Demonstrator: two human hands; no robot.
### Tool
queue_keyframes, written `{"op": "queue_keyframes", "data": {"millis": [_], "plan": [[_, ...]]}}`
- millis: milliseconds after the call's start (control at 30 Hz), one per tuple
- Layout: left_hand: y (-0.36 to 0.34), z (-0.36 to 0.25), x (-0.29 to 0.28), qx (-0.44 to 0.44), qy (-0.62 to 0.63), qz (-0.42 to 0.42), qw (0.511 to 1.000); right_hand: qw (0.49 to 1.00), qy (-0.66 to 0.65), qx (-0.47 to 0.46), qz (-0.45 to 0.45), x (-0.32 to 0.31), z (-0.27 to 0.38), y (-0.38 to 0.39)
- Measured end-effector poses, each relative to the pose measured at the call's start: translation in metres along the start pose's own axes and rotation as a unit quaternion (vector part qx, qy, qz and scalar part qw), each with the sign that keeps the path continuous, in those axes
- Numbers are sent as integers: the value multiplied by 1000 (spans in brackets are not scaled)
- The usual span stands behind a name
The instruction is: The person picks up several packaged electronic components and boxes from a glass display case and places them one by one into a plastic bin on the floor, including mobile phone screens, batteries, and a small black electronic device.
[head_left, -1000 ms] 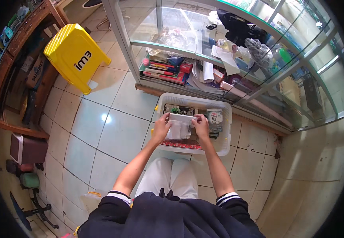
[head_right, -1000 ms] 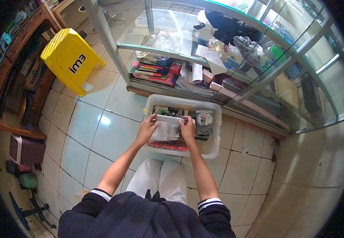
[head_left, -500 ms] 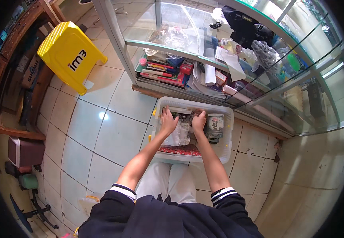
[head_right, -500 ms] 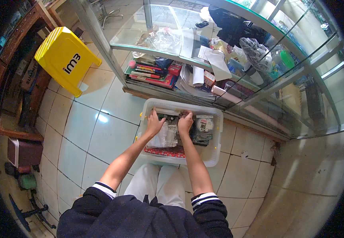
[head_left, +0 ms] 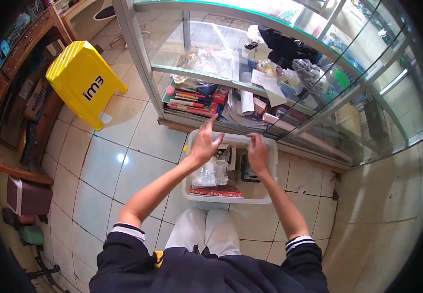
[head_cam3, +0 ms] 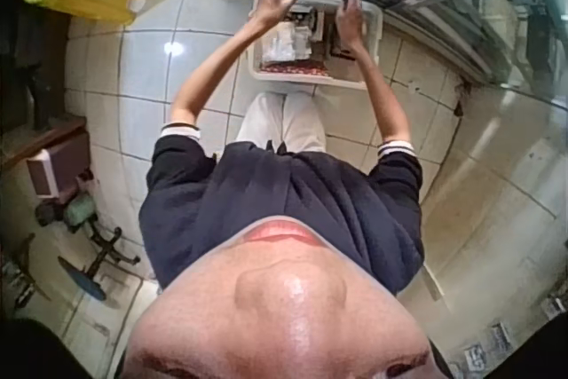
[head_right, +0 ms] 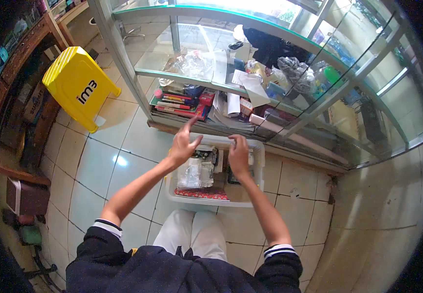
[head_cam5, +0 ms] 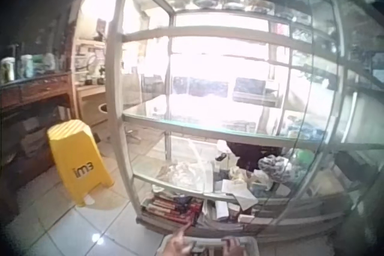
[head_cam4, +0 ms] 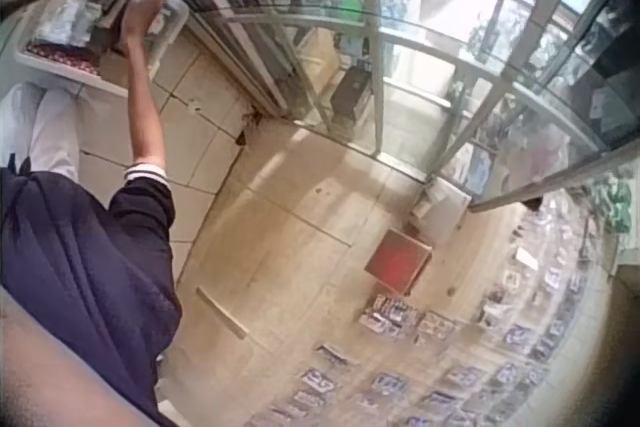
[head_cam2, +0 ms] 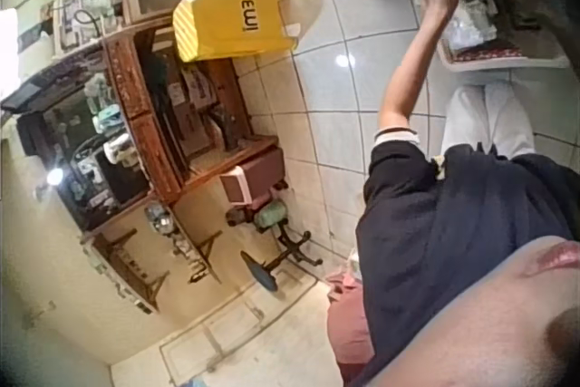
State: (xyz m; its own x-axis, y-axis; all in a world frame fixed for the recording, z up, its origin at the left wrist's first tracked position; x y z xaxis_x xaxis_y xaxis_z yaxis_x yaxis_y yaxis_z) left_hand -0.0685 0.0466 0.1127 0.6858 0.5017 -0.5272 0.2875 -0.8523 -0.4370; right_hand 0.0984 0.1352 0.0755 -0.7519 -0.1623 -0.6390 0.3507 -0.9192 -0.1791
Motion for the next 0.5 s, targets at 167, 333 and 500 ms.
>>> {"op": "queue_keyframes", "data": {"millis": [167, 333, 500], "plan": [[-65, -57, -23, 119, 6, -36, 992, 975, 38, -206, -67, -73, 79, -38], [-118, -60, -1, 155, -20, -40, 987, 965, 92, -219, -111, -79, 95, -84], [-171, -56, 36, 119, 40, -16, 992, 963, 60, -191, -178, -67, 78, -147]]}}
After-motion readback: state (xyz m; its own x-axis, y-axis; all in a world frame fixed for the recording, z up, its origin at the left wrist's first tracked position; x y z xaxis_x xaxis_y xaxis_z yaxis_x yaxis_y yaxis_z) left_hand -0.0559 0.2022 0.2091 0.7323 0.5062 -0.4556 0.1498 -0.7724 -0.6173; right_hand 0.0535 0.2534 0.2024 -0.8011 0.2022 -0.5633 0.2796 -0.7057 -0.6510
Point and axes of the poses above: each hand's wrist, its own y-axis away from the middle knuckle, its own x-axis out of the palm, z = x × y, the point moved 4 cm from there along -y, towards the middle knuckle, and after that the axes turned 8 degrees about x, right-handed, at the moved point
